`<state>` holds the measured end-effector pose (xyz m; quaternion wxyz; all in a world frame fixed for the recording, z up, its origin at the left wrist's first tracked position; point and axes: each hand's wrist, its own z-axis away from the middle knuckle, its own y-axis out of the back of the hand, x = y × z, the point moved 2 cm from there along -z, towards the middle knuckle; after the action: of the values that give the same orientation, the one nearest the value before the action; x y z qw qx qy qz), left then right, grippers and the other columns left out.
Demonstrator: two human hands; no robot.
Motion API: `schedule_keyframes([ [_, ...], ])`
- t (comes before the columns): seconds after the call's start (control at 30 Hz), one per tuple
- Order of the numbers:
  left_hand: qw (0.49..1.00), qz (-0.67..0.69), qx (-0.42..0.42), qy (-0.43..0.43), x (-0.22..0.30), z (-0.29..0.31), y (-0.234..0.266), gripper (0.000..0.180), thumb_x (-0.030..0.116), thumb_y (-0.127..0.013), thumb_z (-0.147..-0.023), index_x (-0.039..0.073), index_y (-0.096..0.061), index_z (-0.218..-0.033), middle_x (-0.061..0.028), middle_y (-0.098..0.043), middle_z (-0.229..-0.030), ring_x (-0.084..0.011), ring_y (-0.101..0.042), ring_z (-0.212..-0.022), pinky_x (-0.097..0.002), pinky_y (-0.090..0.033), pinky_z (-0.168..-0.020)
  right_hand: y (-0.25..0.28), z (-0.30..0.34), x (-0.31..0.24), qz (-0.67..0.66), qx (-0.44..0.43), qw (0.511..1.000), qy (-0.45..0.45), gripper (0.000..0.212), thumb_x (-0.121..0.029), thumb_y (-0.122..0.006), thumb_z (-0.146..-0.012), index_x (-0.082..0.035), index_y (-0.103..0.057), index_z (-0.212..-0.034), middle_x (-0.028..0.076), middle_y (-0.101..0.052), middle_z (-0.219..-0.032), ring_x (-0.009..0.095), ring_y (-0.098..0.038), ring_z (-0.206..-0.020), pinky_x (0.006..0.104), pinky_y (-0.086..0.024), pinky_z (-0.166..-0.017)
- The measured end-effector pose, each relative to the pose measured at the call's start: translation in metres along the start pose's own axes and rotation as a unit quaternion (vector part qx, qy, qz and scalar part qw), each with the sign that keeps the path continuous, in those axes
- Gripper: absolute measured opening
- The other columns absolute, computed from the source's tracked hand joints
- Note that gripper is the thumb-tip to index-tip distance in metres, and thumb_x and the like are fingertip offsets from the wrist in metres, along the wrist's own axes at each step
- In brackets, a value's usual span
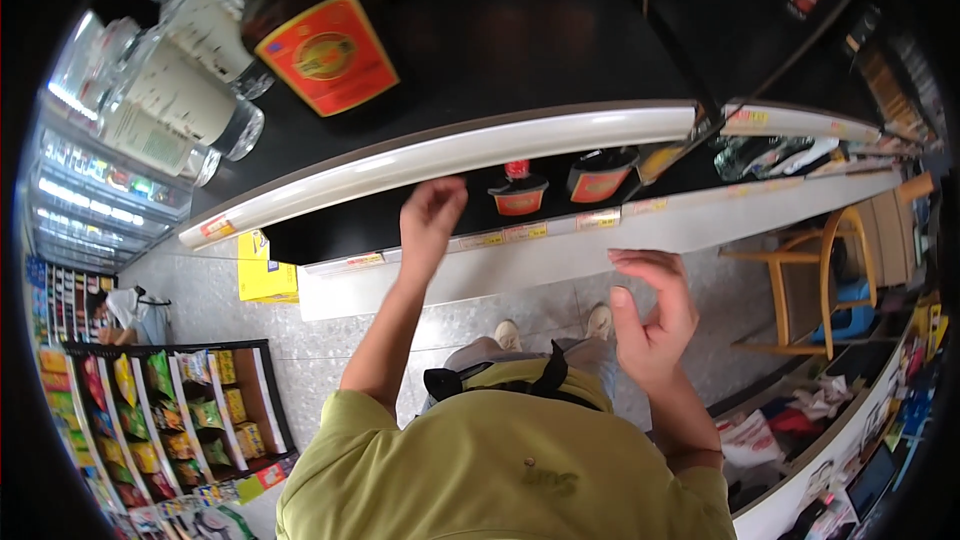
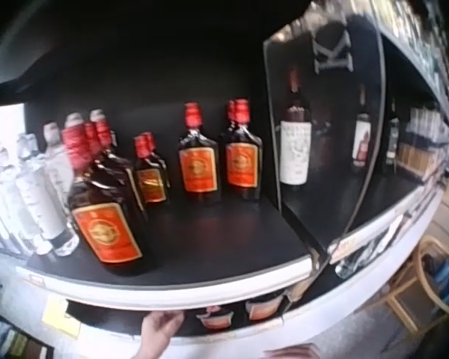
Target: The recorder is stocking bottles of liquor and bottled water onto shelves in a supermarket aisle.
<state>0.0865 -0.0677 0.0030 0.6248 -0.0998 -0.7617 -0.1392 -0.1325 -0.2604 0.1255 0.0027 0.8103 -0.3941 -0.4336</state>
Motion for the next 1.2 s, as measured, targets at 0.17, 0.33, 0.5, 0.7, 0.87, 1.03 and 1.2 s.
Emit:
schedule_keyframes([
  [0.17, 0.966, -0.121, 0.034, -0.228, 0.070, 0.058, 0.008, 0.013, -0.004, -0.067, -0.089, -0.002, -0.065, -0.102, -0.0141, -0.069, -0.105, -0.0196, -0.068, -0.092, -0.0289, -0.054, -0.083, -0.019, -0.073, -0.040, -0.055, 0.020, 0.990, 0.128, 0.033, -0.001, -0.075, -0.081, 0.000, -0.063, -0.112, 0.014, -0.070, -0.112, 0.026, -0.065, -0.098, 0.0358, -0.050, -0.087],
  [0.33, 0.909, -0.155, 0.118, -0.368, 0.129, 0.054, 0.023, 0.027, -0.008, -0.070, -0.083, 0.000, -0.064, -0.108, -0.0161, -0.069, -0.109, -0.0260, -0.067, -0.097, -0.0339, -0.053, -0.085, -0.074, -0.151, -0.061, -0.131, 0.047, 0.979, 0.151, 0.040, -0.012, -0.077, -0.086, -0.002, -0.060, -0.120, 0.012, -0.066, -0.117, 0.024, -0.063, -0.106, 0.0352, -0.049, -0.092],
  [0.5, 0.847, -0.244, 0.229, -0.412, 0.171, 0.022, 0.039, 0.039, -0.004, -0.073, -0.081, 0.001, -0.061, -0.118, -0.0168, -0.064, -0.122, -0.0309, -0.061, -0.112, -0.0378, -0.048, -0.095, -0.112, -0.214, -0.078, -0.234, 0.033, 0.967, 0.095, 0.046, -0.029, -0.077, -0.090, -0.001, -0.058, -0.120, 0.012, -0.064, -0.120, 0.020, -0.061, -0.111, 0.0348, -0.049, -0.095],
  [0.7, 0.844, -0.284, 0.257, -0.377, 0.189, -0.002, 0.048, 0.050, 0.002, -0.073, -0.084, 0.001, -0.055, -0.131, -0.0165, -0.062, -0.130, -0.0315, -0.059, -0.120, -0.0389, -0.045, -0.100, -0.141, -0.252, -0.096, -0.260, -0.016, 0.958, 0.117, 0.052, -0.040, -0.080, -0.084, 0.003, -0.065, -0.110, 0.009, -0.070, -0.097, 0.014, -0.064, -0.088, 0.0285, -0.051, -0.081],
  [0.87, 0.859, -0.273, 0.258, -0.347, 0.189, -0.008, 0.046, 0.059, 0.005, -0.075, -0.084, 0.003, -0.050, -0.138, -0.0140, -0.064, -0.128, -0.0263, -0.063, -0.116, -0.0366, -0.046, -0.097, -0.157, -0.263, -0.102, -0.188, -0.045, 0.975, 0.113, 0.046, -0.042, -0.079, -0.083, 0.000, -0.069, -0.099, 0.004, -0.070, -0.081, 0.012, -0.063, -0.075, 0.0287, -0.050, -0.074],
  [1.03, 0.844, -0.278, 0.276, -0.366, 0.188, -0.012, 0.045, 0.070, 0.012, -0.085, -0.076, 0.003, -0.052, -0.137, -0.0123, -0.066, -0.124, -0.0261, -0.065, -0.110, -0.0376, -0.047, -0.092, -0.155, -0.248, -0.109, -0.170, 0.014, 0.969, 0.179, 0.032, -0.030, -0.074, -0.090, -0.001, -0.065, -0.098, 0.006, -0.073, -0.080, 0.012, -0.068, -0.076, 0.0297, -0.053, -0.072],
  [1.2, 0.843, -0.277, 0.268, -0.375, 0.189, -0.013, 0.044, 0.068, 0.011, -0.086, -0.073, 0.004, -0.055, -0.133, -0.0121, -0.066, -0.121, -0.0286, -0.064, -0.107, -0.0385, -0.049, -0.090, -0.135, -0.203, -0.107, -0.276, 0.051, 0.940, 0.194, 0.017, -0.010, -0.072, -0.091, 0.000, -0.060, -0.098, 0.007, -0.073, -0.081, 0.010, -0.069, -0.079, 0.0250, -0.054, -0.076],
])
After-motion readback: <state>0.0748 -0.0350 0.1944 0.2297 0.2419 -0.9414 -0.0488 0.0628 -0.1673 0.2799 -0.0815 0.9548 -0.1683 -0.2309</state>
